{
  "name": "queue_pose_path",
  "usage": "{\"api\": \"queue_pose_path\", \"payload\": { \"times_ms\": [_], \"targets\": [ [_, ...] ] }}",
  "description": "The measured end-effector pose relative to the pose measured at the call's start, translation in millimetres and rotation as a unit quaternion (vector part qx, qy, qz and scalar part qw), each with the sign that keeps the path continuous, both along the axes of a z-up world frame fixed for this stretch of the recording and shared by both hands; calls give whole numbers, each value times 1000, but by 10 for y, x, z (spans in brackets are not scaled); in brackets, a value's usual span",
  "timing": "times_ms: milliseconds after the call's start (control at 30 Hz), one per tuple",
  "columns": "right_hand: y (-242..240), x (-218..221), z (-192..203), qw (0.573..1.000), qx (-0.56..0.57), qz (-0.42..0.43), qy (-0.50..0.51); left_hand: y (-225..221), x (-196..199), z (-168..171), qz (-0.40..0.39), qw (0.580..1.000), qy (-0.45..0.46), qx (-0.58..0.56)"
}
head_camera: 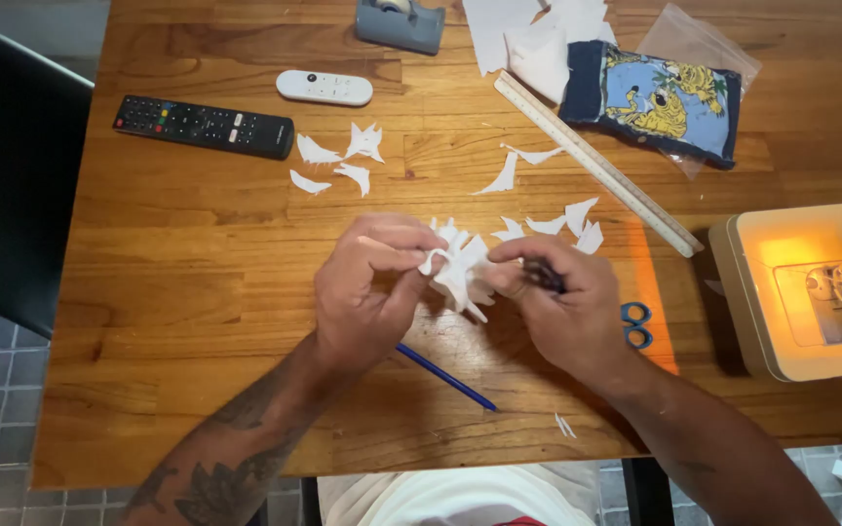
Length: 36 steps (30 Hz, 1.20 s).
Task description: Cutting intricate shapes out of white paper using small scissors
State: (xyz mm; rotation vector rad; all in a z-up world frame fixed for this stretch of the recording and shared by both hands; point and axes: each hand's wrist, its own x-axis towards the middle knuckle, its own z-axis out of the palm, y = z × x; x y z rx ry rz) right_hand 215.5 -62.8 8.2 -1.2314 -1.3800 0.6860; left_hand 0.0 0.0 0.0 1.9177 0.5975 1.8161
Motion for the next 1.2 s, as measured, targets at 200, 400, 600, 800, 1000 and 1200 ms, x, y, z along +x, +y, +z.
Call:
{"api": "queue_pose_path", "payload": {
  "times_ms": [200, 400, 600, 800, 1000, 1200],
  "targets": [
    [-61, 22, -172, 990, -120, 39, 62, -52, 68, -91, -11, 1000, 0, 29],
    [-67, 0, -31, 983, -158, 49, 77, -45, 42, -10, 6, 999, 4, 38],
    [-88, 121, 45, 997, -19, 2, -79, 65, -38, -165, 48, 993, 56, 89],
    [88, 268, 106, 846, 397, 22, -356, 24, -83, -79, -22, 995, 97, 1],
    [25, 287, 99, 813, 429, 16, -394, -111, -34, -7, -155, 977, 38, -143],
    [21, 263, 156, 807, 441, 46, -391, -113, -19, 90, -95, 987, 66, -114]
  ]
}}
